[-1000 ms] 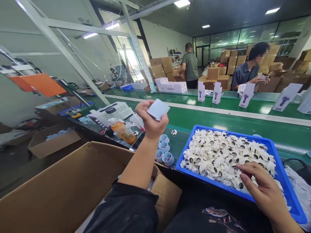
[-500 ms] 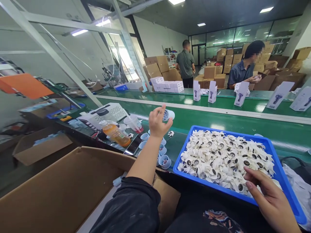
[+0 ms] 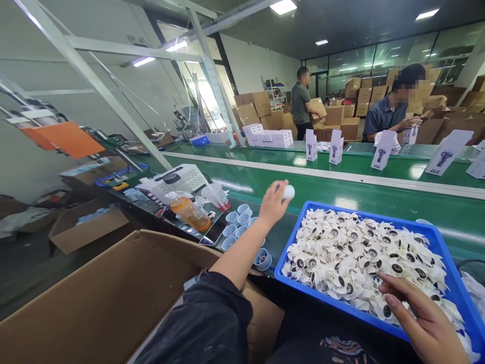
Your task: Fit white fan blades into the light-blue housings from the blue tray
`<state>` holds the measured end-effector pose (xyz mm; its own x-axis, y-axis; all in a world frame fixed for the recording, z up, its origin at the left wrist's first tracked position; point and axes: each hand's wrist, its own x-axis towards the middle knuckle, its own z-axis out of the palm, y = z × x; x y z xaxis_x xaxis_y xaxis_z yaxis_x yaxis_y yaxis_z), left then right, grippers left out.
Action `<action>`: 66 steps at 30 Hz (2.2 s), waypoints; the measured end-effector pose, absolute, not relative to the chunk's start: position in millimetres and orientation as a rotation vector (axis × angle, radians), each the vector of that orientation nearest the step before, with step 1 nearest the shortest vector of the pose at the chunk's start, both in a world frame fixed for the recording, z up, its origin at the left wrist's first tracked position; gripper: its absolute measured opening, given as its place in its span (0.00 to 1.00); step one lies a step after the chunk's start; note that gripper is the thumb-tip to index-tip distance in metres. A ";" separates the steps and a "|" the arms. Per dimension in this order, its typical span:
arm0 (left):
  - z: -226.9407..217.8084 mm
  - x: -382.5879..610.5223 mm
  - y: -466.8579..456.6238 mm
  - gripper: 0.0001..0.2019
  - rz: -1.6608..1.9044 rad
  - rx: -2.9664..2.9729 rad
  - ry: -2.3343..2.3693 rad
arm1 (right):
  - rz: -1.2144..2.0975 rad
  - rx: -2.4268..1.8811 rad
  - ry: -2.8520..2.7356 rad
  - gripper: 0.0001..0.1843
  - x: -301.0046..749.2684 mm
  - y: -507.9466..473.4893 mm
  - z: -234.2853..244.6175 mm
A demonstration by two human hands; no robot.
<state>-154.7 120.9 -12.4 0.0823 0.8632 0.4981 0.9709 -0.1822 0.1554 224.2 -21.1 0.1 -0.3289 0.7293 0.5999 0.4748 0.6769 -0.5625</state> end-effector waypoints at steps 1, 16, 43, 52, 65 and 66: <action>-12.2 -154.4 122.5 0.18 -0.679 -2.150 -1.896 | 0.351 -0.936 -1.988 0.12 224.2 -20.8 1.5; 2.9 -158.8 110.1 0.33 -0.325 -2.199 -1.948 | 0.425 -0.941 -2.114 0.13 228.1 -26.6 12.4; 37.9 -189.1 113.4 0.33 -1.893 -1.724 -1.788 | 0.314 -0.921 -2.289 0.16 228.3 -29.0 8.1; 59.3 -117.7 34.0 0.30 -3.402 -2.379 -1.737 | 0.314 -0.905 -2.281 0.16 222.8 -26.5 5.5; 75.0 -72.8 -3.5 0.32 -2.959 -3.033 -1.412 | 0.478 -0.918 -2.270 0.16 222.1 -34.1 0.5; 74.2 -72.2 -4.5 0.33 -2.850 -3.087 -1.404 | 0.470 -0.906 -2.269 0.16 222.1 -35.2 1.7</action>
<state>-72.2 -4.5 74.2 0.3420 0.9003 0.2691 -0.3354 -0.1506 0.9300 222.1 -35.2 1.7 -0.5562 0.7105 0.4311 0.4809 0.6983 -0.5302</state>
